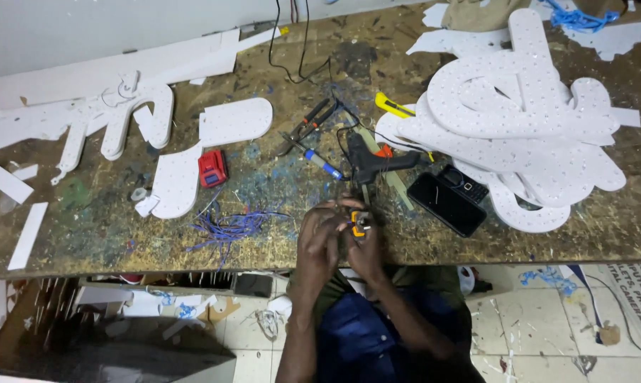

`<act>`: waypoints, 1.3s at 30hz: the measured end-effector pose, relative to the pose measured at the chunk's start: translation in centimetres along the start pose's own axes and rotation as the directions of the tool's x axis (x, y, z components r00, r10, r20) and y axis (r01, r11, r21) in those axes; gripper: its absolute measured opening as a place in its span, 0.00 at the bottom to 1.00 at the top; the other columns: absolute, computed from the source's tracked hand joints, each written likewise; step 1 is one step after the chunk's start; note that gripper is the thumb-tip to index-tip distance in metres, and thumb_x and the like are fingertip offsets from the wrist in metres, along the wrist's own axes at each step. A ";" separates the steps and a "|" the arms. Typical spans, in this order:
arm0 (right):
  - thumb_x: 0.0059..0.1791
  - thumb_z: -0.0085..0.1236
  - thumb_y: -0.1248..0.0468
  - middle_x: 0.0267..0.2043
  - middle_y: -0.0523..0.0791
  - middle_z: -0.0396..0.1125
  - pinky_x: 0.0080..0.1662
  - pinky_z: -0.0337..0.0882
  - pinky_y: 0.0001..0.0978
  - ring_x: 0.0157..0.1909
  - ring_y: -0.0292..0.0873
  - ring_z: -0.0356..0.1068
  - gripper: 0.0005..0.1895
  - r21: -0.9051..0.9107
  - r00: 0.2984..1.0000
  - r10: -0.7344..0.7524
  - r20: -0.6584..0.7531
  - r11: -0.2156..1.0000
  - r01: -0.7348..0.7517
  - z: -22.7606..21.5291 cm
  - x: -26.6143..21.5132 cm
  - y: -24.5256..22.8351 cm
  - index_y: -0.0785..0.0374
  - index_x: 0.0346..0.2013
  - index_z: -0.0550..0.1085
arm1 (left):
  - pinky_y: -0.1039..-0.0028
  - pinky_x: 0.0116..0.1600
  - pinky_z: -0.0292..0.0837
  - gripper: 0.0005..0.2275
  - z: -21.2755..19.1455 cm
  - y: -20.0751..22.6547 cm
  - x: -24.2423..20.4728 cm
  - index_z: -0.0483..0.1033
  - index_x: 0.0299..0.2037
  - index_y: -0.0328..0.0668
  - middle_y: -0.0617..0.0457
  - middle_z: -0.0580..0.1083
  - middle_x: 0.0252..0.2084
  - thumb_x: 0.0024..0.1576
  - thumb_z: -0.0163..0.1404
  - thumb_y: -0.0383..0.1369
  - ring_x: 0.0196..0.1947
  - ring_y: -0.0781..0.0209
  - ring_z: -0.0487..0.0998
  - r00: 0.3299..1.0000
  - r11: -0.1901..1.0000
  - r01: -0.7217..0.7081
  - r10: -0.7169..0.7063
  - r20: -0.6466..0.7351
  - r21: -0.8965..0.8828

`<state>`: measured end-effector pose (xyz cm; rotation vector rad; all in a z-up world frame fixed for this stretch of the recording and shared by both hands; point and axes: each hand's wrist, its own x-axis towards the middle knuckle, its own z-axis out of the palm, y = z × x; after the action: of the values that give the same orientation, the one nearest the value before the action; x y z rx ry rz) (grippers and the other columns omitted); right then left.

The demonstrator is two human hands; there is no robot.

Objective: The person uses pliers to strip the insulation from multiple blue wires on a workbench. The person repeatedly picks up wires, strips them, and places them back on the table among other tools and white letter-shaped objects.

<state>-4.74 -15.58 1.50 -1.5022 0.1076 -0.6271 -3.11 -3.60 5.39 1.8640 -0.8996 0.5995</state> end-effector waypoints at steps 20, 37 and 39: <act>0.54 0.70 0.64 0.45 0.45 0.67 0.62 0.69 0.46 0.52 0.51 0.69 0.11 -0.229 0.855 -0.519 0.011 0.831 0.507 -1.1 -1.7 4.3 0.61 0.45 0.75 | 0.38 0.64 0.82 0.09 -1.6 2.7 -2.9 0.86 0.50 0.38 0.46 0.76 0.45 0.70 0.50 0.20 0.64 0.27 0.81 0.997 0.994 -0.066 0.069 -0.036 0.083; 0.61 0.65 0.59 0.38 0.42 0.61 0.55 0.59 0.46 0.50 0.49 0.62 0.09 -0.495 0.874 -0.478 0.093 0.739 0.457 -0.5 -3.0 0.7 0.54 0.45 0.71 | 0.42 0.67 0.79 0.08 -2.4 0.2 -5.0 0.87 0.47 0.38 0.48 0.78 0.46 0.66 0.54 0.20 0.64 0.31 0.80 0.994 0.960 -0.085 0.101 -0.044 0.267; 0.63 0.59 0.62 0.35 0.47 0.62 0.51 0.65 0.49 0.40 0.56 0.63 0.06 -0.389 0.947 -0.299 0.120 0.863 0.322 -0.3 -3.3 -1.2 0.56 0.45 0.71 | 0.43 0.73 0.73 0.06 -2.0 -0.4 -5.4 0.85 0.47 0.45 0.50 0.72 0.55 0.62 0.63 0.25 0.68 0.39 0.73 0.967 0.936 0.022 0.069 -0.245 0.351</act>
<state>-8.00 -14.29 1.63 -1.9618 -0.0562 -0.8587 -6.14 0.07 2.20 2.0314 -0.6765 1.0462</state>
